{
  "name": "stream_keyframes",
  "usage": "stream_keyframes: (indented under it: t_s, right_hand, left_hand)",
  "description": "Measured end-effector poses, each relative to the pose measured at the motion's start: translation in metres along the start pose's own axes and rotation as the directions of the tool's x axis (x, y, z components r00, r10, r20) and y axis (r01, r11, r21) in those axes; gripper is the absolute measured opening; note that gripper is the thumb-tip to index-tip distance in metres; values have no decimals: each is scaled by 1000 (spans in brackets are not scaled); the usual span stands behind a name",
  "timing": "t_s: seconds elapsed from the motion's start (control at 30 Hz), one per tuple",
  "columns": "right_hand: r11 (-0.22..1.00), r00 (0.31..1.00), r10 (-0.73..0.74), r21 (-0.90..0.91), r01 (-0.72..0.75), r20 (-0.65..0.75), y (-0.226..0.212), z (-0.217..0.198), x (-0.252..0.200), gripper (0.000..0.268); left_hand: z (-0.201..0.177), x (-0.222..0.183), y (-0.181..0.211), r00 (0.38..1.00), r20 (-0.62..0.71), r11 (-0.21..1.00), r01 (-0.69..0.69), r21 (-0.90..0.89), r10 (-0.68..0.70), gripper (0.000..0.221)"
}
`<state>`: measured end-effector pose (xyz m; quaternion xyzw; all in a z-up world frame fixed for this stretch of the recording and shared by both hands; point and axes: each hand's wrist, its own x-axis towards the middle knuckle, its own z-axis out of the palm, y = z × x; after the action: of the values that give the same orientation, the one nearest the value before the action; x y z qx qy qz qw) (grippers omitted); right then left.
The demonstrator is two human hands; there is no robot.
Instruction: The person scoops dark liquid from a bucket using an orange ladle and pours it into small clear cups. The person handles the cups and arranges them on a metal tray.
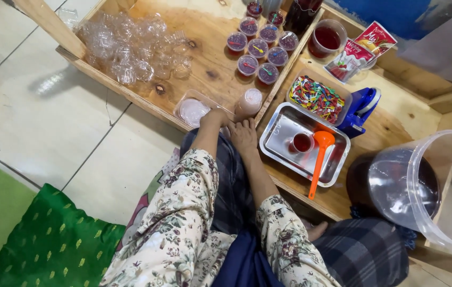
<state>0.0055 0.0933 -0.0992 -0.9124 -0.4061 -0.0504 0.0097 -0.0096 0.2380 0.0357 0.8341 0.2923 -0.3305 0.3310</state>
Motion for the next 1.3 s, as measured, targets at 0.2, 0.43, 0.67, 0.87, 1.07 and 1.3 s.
stream_keyframes:
  t_s: [0.2,0.43,0.67,0.87,1.07,1.3]
  right_hand:
    - [996,1000,18,92,-20,21,4,-3,-5,44]
    - [859,958,111,510,41,-265,0,-77,-36,17]
    - [650,884,368,760,-21,-290,69,-133,-102,18]
    - [535,821,563,715,-450,95,186,-159,-171,33]
    - [380,663,709,663,-645,239,237,-133,-193,38]
    - [405,704,656,660,-633,273,224,-112,-158,35]
  left_hand:
    - [-1,13,-9,997,-77,998,-29,-64,24,57]
    - [0,28,-5,858,-512,945,-128,-300,-46,40]
    - [10,-53,35,207,-902,524,-851,25,378,43]
    - [49,-45,90,63,-780,356,-911,211,622,44]
    - [119,0,126,-37,-481,290,-757,585,876,50]
    - [157,22,125,157,-323,339,-681,648,933,60]
